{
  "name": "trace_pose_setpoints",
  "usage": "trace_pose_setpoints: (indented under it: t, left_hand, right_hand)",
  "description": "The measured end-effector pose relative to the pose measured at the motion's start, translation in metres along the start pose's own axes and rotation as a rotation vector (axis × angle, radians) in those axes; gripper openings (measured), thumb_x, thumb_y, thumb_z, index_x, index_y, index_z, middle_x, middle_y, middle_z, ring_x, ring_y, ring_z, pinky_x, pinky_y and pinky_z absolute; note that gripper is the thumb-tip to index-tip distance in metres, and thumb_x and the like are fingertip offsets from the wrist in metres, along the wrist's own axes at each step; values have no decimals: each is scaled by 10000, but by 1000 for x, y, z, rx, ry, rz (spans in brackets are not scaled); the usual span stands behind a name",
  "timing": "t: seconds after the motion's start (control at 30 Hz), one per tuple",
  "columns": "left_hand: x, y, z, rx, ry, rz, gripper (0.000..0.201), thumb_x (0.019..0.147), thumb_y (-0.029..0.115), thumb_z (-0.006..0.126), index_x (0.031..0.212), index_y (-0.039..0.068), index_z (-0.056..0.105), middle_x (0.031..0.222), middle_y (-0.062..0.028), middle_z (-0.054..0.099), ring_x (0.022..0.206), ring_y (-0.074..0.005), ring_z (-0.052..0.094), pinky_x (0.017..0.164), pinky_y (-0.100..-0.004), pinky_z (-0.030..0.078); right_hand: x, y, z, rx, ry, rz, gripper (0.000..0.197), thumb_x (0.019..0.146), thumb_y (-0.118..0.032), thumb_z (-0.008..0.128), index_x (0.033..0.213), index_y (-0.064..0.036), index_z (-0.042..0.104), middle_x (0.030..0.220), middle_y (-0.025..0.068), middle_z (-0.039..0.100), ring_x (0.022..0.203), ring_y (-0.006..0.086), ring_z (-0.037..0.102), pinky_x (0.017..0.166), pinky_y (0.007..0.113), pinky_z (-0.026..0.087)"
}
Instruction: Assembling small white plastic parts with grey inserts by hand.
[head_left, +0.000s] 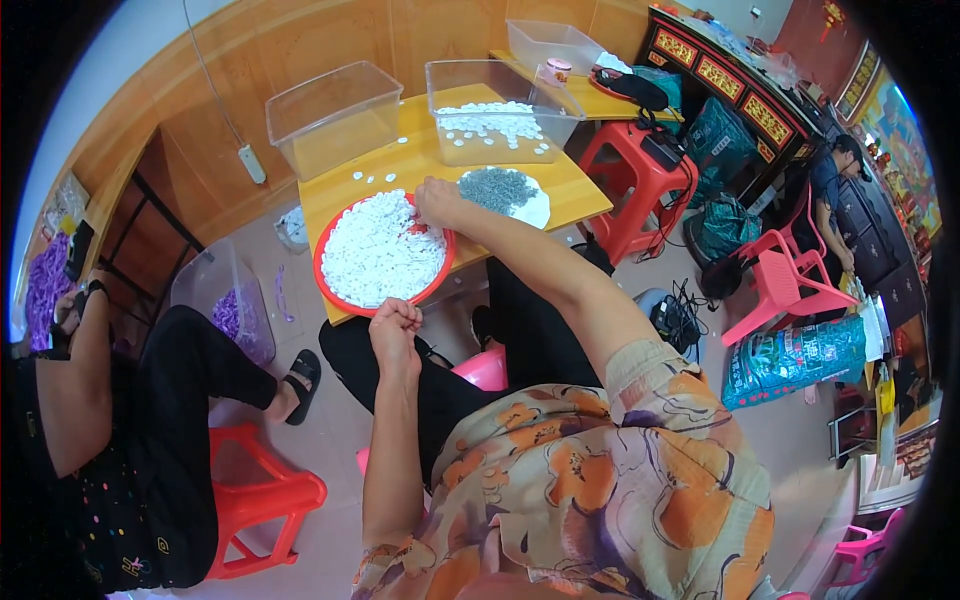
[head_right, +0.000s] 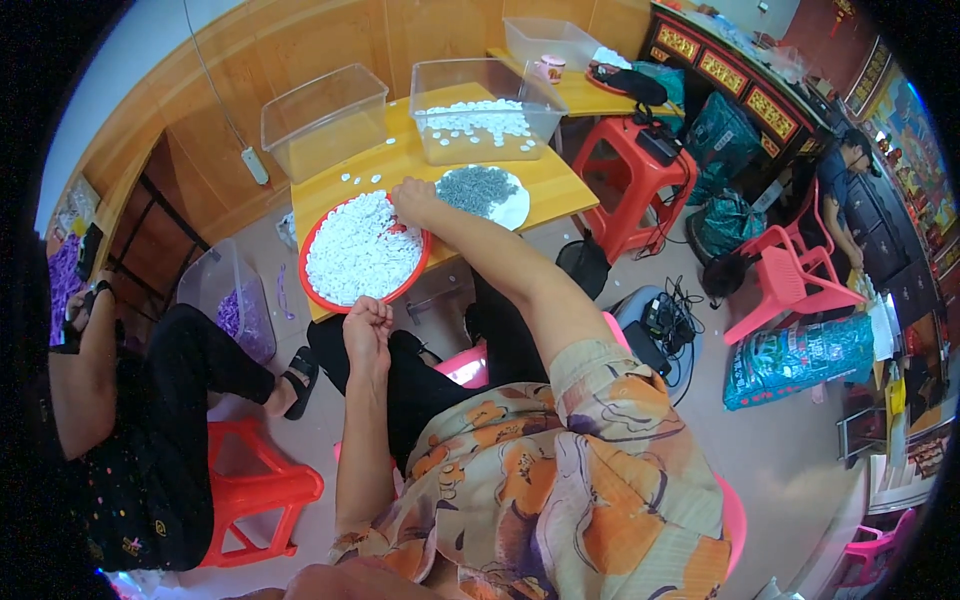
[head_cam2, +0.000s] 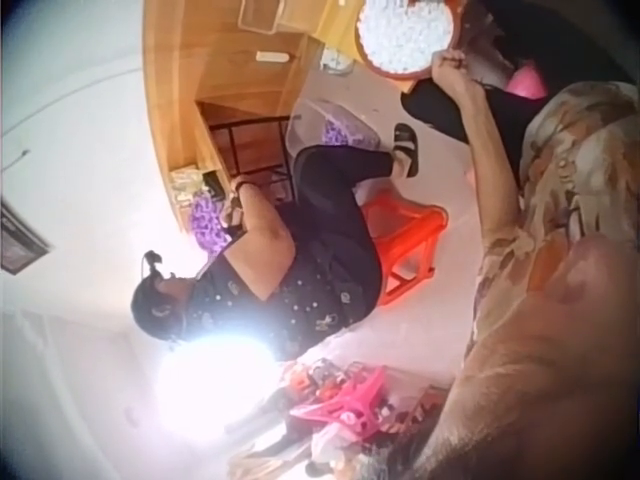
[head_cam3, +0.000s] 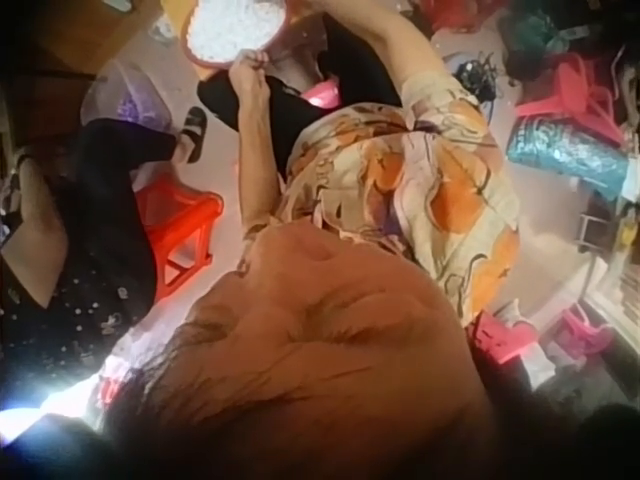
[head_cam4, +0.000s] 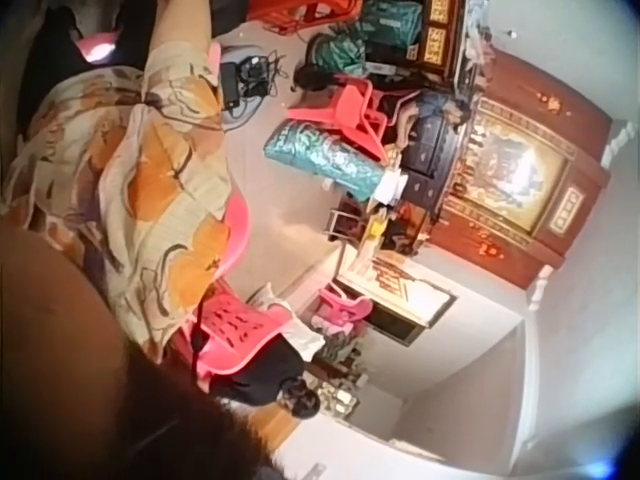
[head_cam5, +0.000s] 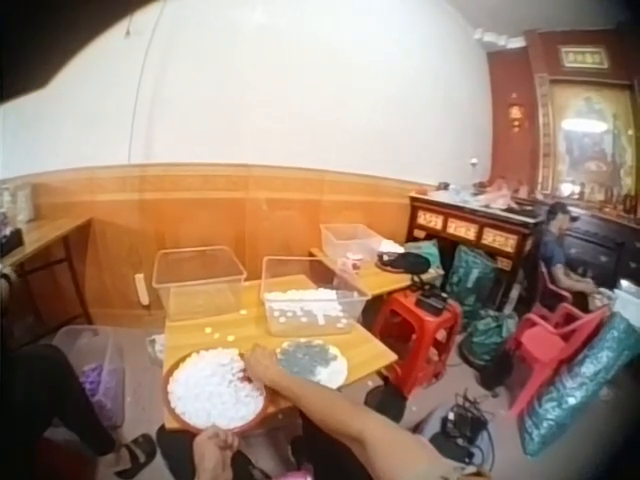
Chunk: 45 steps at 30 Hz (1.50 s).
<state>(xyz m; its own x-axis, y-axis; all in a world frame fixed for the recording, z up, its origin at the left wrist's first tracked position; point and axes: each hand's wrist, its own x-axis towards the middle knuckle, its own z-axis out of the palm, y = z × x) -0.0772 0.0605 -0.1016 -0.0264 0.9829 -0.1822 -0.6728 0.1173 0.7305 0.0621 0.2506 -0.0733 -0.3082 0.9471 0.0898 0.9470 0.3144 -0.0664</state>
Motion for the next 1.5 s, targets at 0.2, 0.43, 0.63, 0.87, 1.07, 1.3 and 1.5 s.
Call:
trace_pose_setpoints:
  t: [0.2, 0.43, 0.63, 0.87, 1.07, 1.3, 1.5]
  left_hand:
    - [-1, 0, 2, 5, 17, 7, 155, 642, -102, 379, 624, 45, 424, 621, -50, 444, 590, -159, 443, 553, -225, 341]
    - [-1, 0, 0, 54, -22, -5, 142, 687, -82, 407, 699, 35, 486, 671, -59, 515, 617, -142, 489, 573, -213, 375]
    - [-4, 8, 12, 118, 34, 116, 231, 871, 95, 494, 1081, 1, 512, 839, -82, 606, 658, -91, 558, 574, -181, 413]
    - [-4, 1, 15, 174, -1, 162, 273, 868, 119, 568, 1100, -24, 547, 802, -32, 604, 653, -57, 537, 586, -165, 433]
    - [-7, 1, 18, 121, -49, 86, 210, 865, 85, 561, 1046, -20, 586, 789, -36, 608, 642, -64, 536, 584, -168, 434]
    - [-1, 0, 7, 108, -9, 87, 218, 847, 82, 590, 1038, -23, 596, 770, -25, 599, 627, -58, 506, 566, -160, 402]
    - [-4, 8, 10, 42, 0, 30, 265, 853, 146, 599, 1061, -19, 587, 671, 17, 525, 583, -43, 447, 520, -148, 346]
  right_hand:
    - [1, -7, -6, -11, -117, 30, 304, 762, -156, 565, 1038, -38, 607, 1082, 174, 543, 1019, 325, 553, 823, 428, 456]
    - [-9, -11, -3, -110, -96, -25, 272, 759, -150, 560, 999, -38, 622, 1056, 172, 538, 991, 331, 548, 801, 456, 442]
    - [-73, -41, -20, 457, 262, -208, 194, 756, -184, 629, 820, -8, 578, 890, 197, 532, 847, 350, 548, 719, 418, 443]
    - [-150, -62, -31, 689, 354, -200, 165, 797, -144, 583, 811, 3, 508, 843, 167, 506, 792, 342, 529, 692, 397, 427]
    - [-171, -58, -30, 760, 299, -132, 168, 808, -146, 572, 826, 6, 502, 853, 159, 512, 763, 328, 545, 670, 376, 439]
    - [-173, -26, -39, 739, 369, -175, 157, 776, -142, 611, 774, 15, 597, 712, 145, 578, 720, 269, 577, 642, 342, 448]
    - [-146, 76, -10, 397, 488, 173, 114, 742, -124, 586, 744, -16, 621, 764, 167, 598, 746, 316, 585, 660, 399, 462]
